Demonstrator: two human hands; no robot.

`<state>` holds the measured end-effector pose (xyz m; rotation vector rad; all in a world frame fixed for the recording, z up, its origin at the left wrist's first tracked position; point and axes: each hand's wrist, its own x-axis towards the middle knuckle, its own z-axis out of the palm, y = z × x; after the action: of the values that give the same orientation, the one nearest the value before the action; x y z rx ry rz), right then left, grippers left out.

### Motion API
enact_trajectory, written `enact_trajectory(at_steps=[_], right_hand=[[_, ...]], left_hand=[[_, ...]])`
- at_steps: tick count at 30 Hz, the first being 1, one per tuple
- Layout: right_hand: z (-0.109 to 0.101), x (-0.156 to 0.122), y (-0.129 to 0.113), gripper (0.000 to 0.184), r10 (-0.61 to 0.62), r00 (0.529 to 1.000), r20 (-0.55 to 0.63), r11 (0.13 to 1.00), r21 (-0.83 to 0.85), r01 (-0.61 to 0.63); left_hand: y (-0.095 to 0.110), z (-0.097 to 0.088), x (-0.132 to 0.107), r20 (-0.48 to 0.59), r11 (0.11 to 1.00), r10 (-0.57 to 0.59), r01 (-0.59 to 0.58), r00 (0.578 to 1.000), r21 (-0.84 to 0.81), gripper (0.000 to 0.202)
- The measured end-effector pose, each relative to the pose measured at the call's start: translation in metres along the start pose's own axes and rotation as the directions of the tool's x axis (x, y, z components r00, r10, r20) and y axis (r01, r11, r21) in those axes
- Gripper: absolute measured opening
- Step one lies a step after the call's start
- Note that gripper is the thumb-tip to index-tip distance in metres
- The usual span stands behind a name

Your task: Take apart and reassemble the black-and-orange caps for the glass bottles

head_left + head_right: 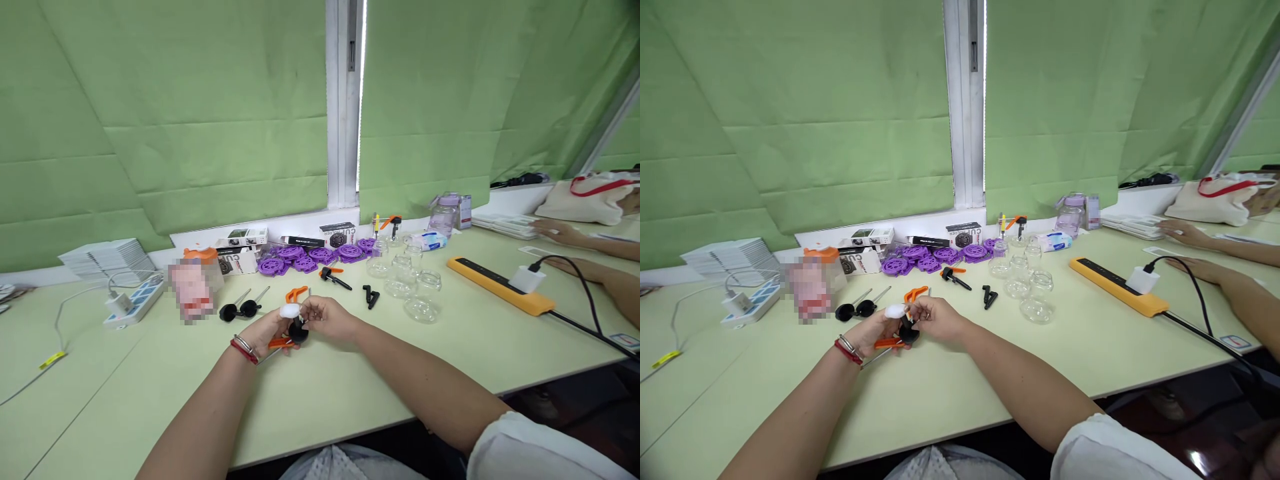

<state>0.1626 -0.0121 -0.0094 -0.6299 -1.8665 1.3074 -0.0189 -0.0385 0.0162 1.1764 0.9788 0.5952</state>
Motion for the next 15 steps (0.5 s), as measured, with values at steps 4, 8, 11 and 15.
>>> enact_trajectory(at_steps=[4,8,11,15], right_hand=[[-0.0003,-0.0003,-0.0015,0.015,0.012,1.0,0.01,1.0,0.008,-0.012],[0.0004,-0.001,-0.0025,0.016,0.015,1.0,0.003,1.0,-0.002,-0.015],[0.0008,-0.0007,-0.0008,0.016,0.023,1.0,0.016,0.999,0.031,-0.023],[0.0006,-0.0002,0.002,0.017,0.008,1.0,0.016,0.999,0.031,-0.008]], left_hand=[[0.0007,0.0008,-0.0003,0.008,1.0,0.014,-0.014,1.0,0.003,0.052],[0.0023,0.0024,-0.0014,0.004,1.0,0.008,-0.008,1.0,0.006,0.049],[0.0025,0.0028,-0.0018,0.006,1.0,0.004,-0.004,1.0,0.01,0.049],[0.0028,0.0032,-0.0021,0.0,1.0,-0.001,0.001,1.0,0.004,0.05]])
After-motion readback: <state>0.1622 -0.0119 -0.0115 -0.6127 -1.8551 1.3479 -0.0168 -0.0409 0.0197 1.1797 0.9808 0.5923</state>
